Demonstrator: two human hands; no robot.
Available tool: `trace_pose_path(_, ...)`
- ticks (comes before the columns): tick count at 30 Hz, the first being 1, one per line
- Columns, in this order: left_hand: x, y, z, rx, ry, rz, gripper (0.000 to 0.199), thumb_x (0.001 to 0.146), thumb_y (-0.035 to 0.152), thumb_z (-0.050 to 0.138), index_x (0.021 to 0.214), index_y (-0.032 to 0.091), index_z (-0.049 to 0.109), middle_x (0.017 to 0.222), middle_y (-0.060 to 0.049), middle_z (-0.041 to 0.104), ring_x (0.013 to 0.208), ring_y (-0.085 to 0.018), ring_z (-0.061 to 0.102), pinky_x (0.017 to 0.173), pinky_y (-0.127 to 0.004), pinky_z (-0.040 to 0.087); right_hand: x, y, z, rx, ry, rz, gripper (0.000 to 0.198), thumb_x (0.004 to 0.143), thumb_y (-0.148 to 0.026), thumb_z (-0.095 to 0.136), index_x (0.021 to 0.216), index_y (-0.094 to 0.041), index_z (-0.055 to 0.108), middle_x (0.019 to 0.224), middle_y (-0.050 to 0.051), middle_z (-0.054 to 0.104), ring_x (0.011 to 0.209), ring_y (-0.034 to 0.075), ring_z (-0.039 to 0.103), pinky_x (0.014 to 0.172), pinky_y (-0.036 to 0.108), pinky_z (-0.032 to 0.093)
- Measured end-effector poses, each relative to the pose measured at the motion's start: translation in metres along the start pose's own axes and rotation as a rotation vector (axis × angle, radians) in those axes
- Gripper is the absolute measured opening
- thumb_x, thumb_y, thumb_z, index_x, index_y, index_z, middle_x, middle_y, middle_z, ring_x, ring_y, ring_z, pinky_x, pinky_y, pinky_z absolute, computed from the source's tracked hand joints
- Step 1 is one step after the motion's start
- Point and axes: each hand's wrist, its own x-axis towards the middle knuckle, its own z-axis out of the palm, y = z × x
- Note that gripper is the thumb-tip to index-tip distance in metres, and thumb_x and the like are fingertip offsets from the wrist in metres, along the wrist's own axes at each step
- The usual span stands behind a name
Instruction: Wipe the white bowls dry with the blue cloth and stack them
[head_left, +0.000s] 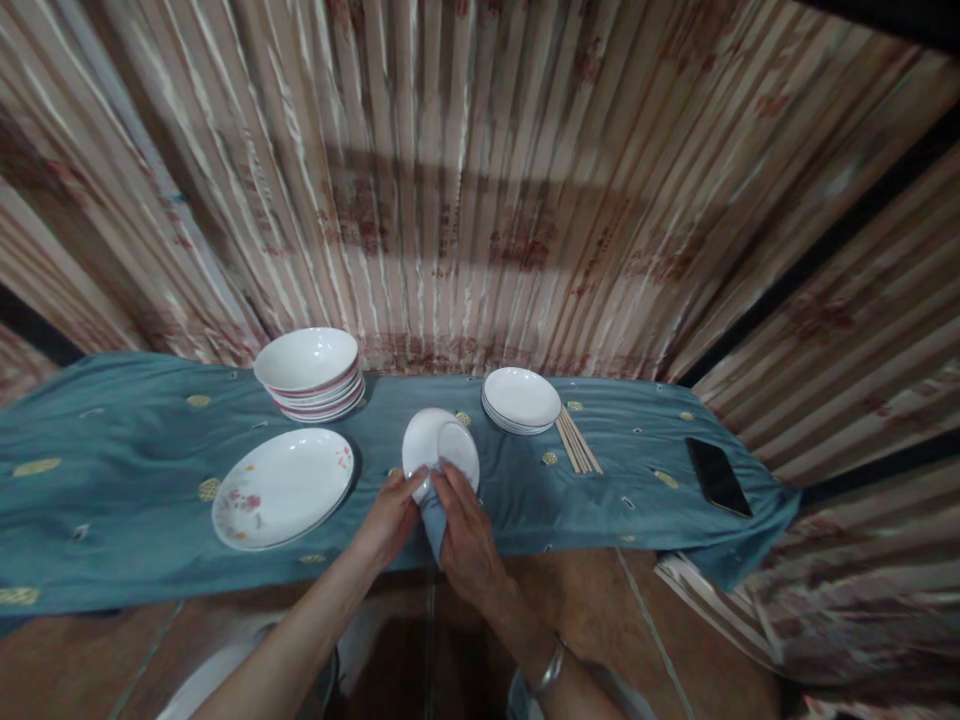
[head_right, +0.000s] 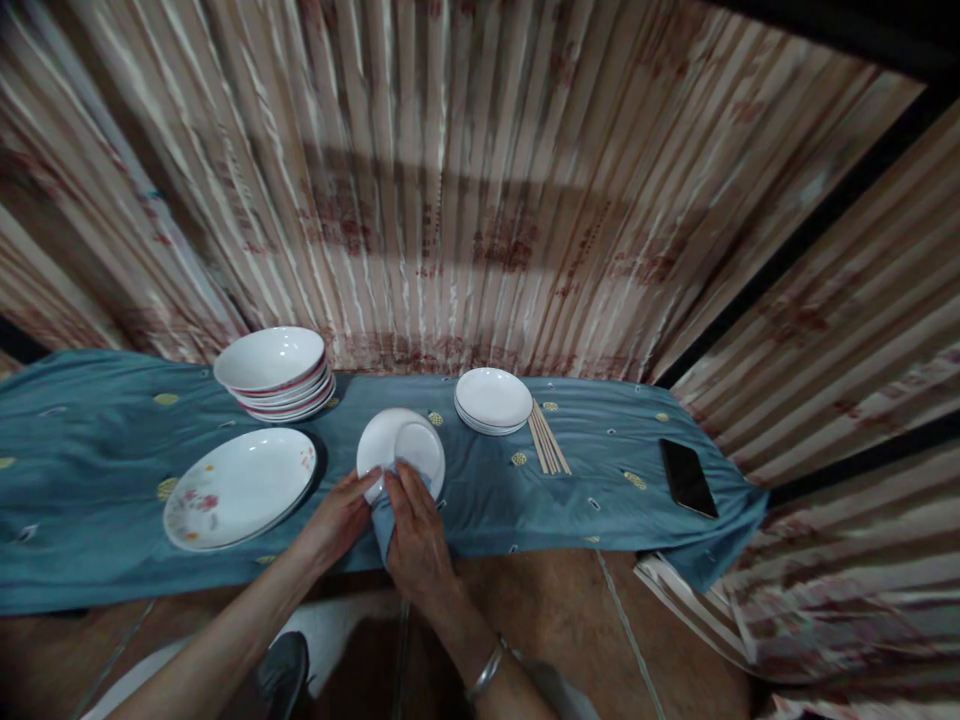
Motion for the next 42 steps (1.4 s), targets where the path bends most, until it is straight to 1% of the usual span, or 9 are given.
trace_pose_path(4, -0.007, -0.001, 0.001, 0.068, -0.040, 0.015, 0.039, 0.056, 0.027, 0.083, 0.090, 0.010, 0.073, 0.084, -0.011, 0.075, 0.087, -0.026, 0.067, 0.079, -0.035, 0.051, 0.009, 0.003, -0.004, 0.038, 0.013, 0.073, 0.063, 0.091, -0.005, 0.032, 0.150, -0.022, 0.020, 0.152, 0.011, 0.032, 0.141, 0.021, 0.030, 0.113, 0.044, 0.035)
trace_pose_path(9, -0.013, 0.000, 0.003, 0.170, -0.063, 0.056, 0.037, 0.054, 0.029, 0.084, 0.086, 0.014, 0.075, 0.076, -0.007, 0.073, 0.079, -0.023, 0.066, 0.070, -0.031, 0.049, 0.014, -0.001, -0.007, 0.041, 0.023, 0.026, 0.063, 0.092, -0.007, 0.032, 0.151, -0.025, 0.016, 0.157, 0.008, 0.021, 0.144, 0.022, 0.020, 0.115, 0.047, 0.030)
trace_pose_path(14, -0.014, -0.004, -0.003, 0.304, -0.126, 0.064, 0.030, 0.060, 0.034, 0.080, 0.083, 0.014, 0.075, 0.070, -0.004, 0.070, 0.067, -0.018, 0.058, 0.062, -0.027, 0.044, 0.023, 0.003, -0.015, 0.078, 0.016, 0.116, 0.061, 0.093, -0.014, 0.037, 0.150, -0.024, 0.018, 0.158, 0.009, 0.017, 0.144, 0.023, 0.019, 0.116, 0.047, 0.028)
trace_pose_path(19, -0.014, -0.007, -0.009, 0.424, -0.166, 0.066, 0.022, 0.066, 0.035, 0.074, 0.073, 0.014, 0.072, 0.064, -0.001, 0.063, 0.060, -0.015, 0.051, 0.061, -0.026, 0.042, 0.029, 0.005, -0.017, 0.107, 0.096, 0.204, 0.071, 0.090, -0.020, 0.044, 0.151, -0.020, 0.009, 0.158, 0.011, 0.010, 0.145, 0.025, 0.014, 0.115, 0.048, 0.028)
trace_pose_path(24, -0.015, -0.001, -0.005, 0.496, -0.224, 0.150, 0.011, 0.063, 0.026, 0.071, 0.063, 0.016, 0.069, 0.055, 0.001, 0.057, 0.056, -0.014, 0.048, 0.057, -0.025, 0.041, 0.031, -0.007, -0.015, 0.110, 0.057, 0.136, 0.066, 0.086, -0.010, 0.038, 0.149, -0.022, 0.020, 0.158, 0.009, 0.016, 0.145, 0.023, 0.019, 0.114, 0.046, 0.030)
trace_pose_path(28, -0.020, 0.004, 0.001, 0.517, -0.228, 0.202, 0.003, 0.061, 0.021, 0.069, 0.061, 0.018, 0.069, 0.056, 0.000, 0.059, 0.067, -0.020, 0.053, 0.068, -0.028, 0.044, 0.035, -0.013, -0.017, 0.063, -0.027, 0.041, 0.066, 0.086, -0.005, 0.035, 0.149, -0.022, 0.023, 0.156, 0.008, 0.022, 0.144, 0.023, 0.020, 0.115, 0.047, 0.028)
trace_pose_path(31, -0.023, 0.004, 0.003, 0.523, -0.247, 0.175, 0.003, 0.058, 0.019, 0.070, 0.058, 0.018, 0.067, 0.056, 0.000, 0.058, 0.068, -0.020, 0.052, 0.068, -0.028, 0.043, 0.039, -0.011, -0.019, -0.001, -0.047, 0.020, 0.064, 0.087, -0.008, 0.036, 0.148, -0.024, 0.027, 0.153, 0.007, 0.030, 0.144, 0.024, 0.020, 0.115, 0.052, 0.025)
trace_pose_path(37, -0.024, -0.005, -0.002, 0.576, -0.281, 0.142, 0.016, 0.061, 0.031, 0.071, 0.060, 0.016, 0.065, 0.059, 0.000, 0.055, 0.061, -0.016, 0.043, 0.060, -0.025, 0.037, 0.050, 0.004, -0.022, 0.039, 0.017, 0.095, 0.055, 0.089, -0.014, 0.037, 0.143, -0.025, 0.037, 0.150, 0.005, 0.036, 0.142, 0.022, 0.025, 0.115, 0.050, 0.025)
trace_pose_path(42, -0.029, -0.007, -0.005, 0.617, -0.318, 0.155, 0.023, 0.067, 0.038, 0.068, 0.068, 0.016, 0.065, 0.063, -0.001, 0.055, 0.063, -0.016, 0.044, 0.062, -0.026, 0.036, 0.057, 0.025, -0.021, 0.225, 0.144, 0.260, 0.043, 0.091, -0.023, 0.038, 0.133, -0.022, 0.048, 0.140, 0.008, 0.048, 0.133, 0.021, 0.041, 0.112, 0.043, 0.032)
